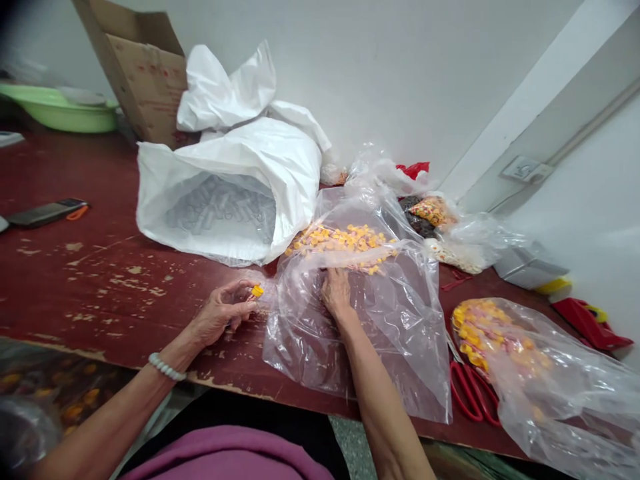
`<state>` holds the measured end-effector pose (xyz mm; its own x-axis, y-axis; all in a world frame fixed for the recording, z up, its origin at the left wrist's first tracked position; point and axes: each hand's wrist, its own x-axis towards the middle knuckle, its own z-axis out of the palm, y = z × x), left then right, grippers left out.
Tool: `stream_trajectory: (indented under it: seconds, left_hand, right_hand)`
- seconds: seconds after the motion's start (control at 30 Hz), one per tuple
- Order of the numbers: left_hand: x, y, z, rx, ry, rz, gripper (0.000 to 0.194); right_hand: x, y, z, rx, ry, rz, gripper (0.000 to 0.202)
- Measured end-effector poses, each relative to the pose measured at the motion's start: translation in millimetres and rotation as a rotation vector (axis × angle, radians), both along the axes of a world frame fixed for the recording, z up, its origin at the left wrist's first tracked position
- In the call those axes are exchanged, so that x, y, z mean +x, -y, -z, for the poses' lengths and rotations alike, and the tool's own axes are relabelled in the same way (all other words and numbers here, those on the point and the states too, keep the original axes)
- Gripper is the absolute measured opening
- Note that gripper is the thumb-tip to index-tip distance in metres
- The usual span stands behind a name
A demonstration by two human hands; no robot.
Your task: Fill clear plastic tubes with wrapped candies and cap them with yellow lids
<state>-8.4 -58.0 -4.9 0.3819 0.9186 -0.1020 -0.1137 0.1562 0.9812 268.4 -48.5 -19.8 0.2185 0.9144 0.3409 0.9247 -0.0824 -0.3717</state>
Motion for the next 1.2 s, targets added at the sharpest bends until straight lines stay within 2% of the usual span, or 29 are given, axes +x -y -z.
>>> stream_trajectory:
  seconds: [0.13, 0.23, 0.37, 0.5, 0.63, 0.73, 0.8, 0.87, 0.97, 1.1, 1.2]
  left_hand:
    - [-2, 0, 3.7, -0.041, -0.004, 0.013, 0.052]
    - [-3, 0, 5.6, -0.051, -0.030, 0.028, 0.054]
    - [-2, 1, 3.5, -0.025, -0.041, 0.072, 0.050]
    - [0, 3, 0.7, 0.030, -0.039, 0.119, 0.036]
    - [0, 4, 1.6, 0.000, -0.041, 0.144, 0.040]
    - [0, 5, 1.2, 0.017, -0.009, 0.178, 0.042]
    - [0, 6, -1.1, 0.056, -0.036, 0.207, 0.040]
    - [0, 7, -4.0, 0.092, -0.093, 0.234, 0.038]
    - [-1, 9, -6.7, 0.130, -0.134, 0.264, 0.037]
    - [0, 10, -5.5, 0.157, -0.117, 0.273, 0.032]
    - [1, 8, -3.4, 0.157, -0.086, 0.257, 0.029]
  right_hand:
    - [8, -27, 4.5, -0.074, 0.069, 0.045, 0.035]
    - [13, -32, 3.5, -0.099, 0.083, 0.047, 0.032]
    - [16, -16, 1.4, -0.078, 0.059, 0.065, 0.024]
    - [10, 17, -2.2, -0.006, -0.025, 0.043, 0.024]
    - [-14, 56, -14.0, 0.096, -0.168, -0.007, 0.030]
    - [-50, 78, -27.5, 0.180, -0.455, -0.143, 0.031]
    - [-76, 83, -36.0, 0.188, -0.589, -0.252, 0.029]
    - [-96, 79, -42.8, 0.172, -0.558, -0.333, 0.023]
    - [-111, 70, -49.3, 0.171, -0.438, -0.440, 0.017]
    - [-113, 64, -54.7, 0.169, -0.396, -0.494, 0.029]
    - [-109, 67, -55.0, 0.207, -0.386, -0.473, 0.024]
